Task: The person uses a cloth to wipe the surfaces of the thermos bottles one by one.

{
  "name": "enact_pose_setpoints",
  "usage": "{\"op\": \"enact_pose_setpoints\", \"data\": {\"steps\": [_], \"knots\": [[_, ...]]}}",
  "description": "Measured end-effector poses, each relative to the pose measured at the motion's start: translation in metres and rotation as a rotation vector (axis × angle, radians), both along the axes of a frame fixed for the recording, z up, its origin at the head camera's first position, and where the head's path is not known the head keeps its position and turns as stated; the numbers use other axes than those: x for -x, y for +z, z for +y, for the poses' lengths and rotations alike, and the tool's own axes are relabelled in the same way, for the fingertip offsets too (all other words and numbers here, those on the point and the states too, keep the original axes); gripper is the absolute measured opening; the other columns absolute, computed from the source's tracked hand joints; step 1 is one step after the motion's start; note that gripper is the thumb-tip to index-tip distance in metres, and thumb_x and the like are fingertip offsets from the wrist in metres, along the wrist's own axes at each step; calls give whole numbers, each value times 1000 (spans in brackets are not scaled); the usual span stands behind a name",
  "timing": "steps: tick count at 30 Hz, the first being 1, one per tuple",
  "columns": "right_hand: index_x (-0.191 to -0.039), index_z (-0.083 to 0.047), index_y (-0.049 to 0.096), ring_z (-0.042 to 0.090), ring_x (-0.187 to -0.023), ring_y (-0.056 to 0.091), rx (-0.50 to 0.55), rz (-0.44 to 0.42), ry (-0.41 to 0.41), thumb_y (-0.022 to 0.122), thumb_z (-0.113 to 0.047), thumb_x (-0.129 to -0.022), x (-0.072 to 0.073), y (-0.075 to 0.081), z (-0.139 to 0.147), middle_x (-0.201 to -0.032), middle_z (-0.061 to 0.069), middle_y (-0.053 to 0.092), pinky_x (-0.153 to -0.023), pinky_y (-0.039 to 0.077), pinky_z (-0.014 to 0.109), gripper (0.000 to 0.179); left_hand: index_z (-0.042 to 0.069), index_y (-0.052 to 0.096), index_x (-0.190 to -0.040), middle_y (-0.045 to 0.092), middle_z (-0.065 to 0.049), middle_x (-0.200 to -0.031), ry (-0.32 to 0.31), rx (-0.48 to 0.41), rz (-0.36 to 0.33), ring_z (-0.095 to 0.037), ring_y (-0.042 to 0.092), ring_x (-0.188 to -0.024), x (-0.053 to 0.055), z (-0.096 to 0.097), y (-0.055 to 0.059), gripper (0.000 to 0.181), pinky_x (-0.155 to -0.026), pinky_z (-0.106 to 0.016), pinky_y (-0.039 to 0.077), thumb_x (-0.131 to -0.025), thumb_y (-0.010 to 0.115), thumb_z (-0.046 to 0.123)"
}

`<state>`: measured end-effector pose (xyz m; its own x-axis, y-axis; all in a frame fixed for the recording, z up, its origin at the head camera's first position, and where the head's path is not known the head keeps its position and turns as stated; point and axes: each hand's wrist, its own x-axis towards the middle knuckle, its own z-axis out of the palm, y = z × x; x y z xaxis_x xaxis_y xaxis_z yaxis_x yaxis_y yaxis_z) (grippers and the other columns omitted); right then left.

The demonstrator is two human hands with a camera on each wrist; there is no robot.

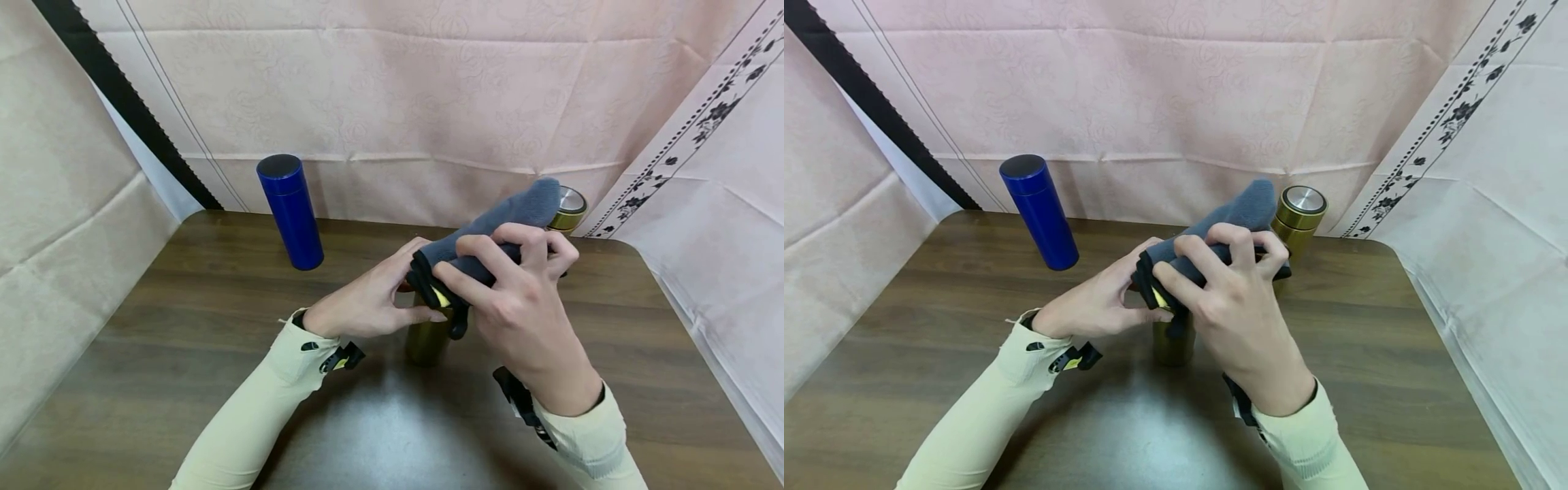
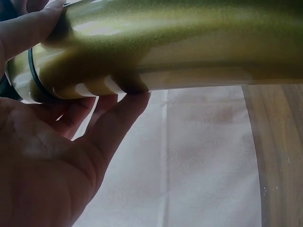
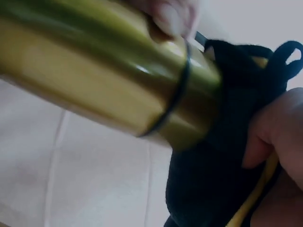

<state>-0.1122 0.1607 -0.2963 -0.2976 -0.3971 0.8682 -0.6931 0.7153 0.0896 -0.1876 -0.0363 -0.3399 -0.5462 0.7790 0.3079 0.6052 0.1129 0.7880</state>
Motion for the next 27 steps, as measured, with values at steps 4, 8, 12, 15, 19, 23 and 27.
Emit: {"op": "enact_pose_setpoints", "data": {"steps": [4, 8, 12, 15, 19, 23, 27], "knots": [[-96, -15, 75, 42, -103, 42, 31, -11, -44, 41, 20, -81, 4, -4, -6, -99, 11, 62, -88, 19, 64, 52, 22, 41, -144, 48, 6, -138, 2, -12, -34, -7, 58, -123, -1, 0, -1, 67, -105, -30, 53, -89, 81, 18], [-99, -17, 75, 43, -106, 41, 40, -59, -86, 42, 19, -81, 8, -6, -4, -101, 13, 62, -88, 19, 65, 52, 21, 40, -146, 47, 6, -140, 12, -10, -65, -7, 61, -120, -2, 1, -1, 70, -105, -29, 53, -89, 81, 17], [-100, -17, 75, 43, -107, 41, 48, -97, -130, 43, 19, -81, 10, -6, 0, -101, 14, 63, -89, 20, 65, 51, 26, 35, -152, 43, 7, -147, 6, -10, -43, -6, 58, -124, -2, 2, -1, 77, -104, -30, 53, -90, 80, 22], [-99, -16, 76, 44, -107, 41, 53, -126, -163, 44, 18, -82, 10, -4, 4, -101, 15, 63, -90, 19, 66, 50, 30, 33, -154, 41, 9, -150, 15, 8, -10, -3, 51, -131, -1, 1, -1, 78, -104, -30, 53, -91, 79, 27], [-100, -15, 76, 46, -108, 40, 38, -155, -183, 42, 17, -83, 6, -1, 9, -102, 17, 63, -91, 17, 68, 49, 28, 38, -150, 43, 11, -146, 21, 27, 2, -3, 47, -133, 0, 0, -3, 71, -104, -30, 53, -92, 78, 30], [-99, -14, 75, 47, -107, 40, 12, -159, -173, 38, 17, -79, 2, 3, 14, -101, 17, 63, -89, 17, 69, 52, 26, 41, -147, 45, 10, -142, 17, 27, 12, -4, 48, -131, 0, 0, -2, 66, -105, -30, 53, -92, 78, 31], [-99, -13, 76, 46, -105, 41, -17, -165, -146, 38, 17, -76, -3, 9, 19, -101, 16, 63, -89, 17, 71, 54, 27, 39, -150, 45, 10, -141, 14, 24, 19, -4, 48, -131, 1, 0, -2, 70, -105, -30, 52, -92, 78, 29]]}}
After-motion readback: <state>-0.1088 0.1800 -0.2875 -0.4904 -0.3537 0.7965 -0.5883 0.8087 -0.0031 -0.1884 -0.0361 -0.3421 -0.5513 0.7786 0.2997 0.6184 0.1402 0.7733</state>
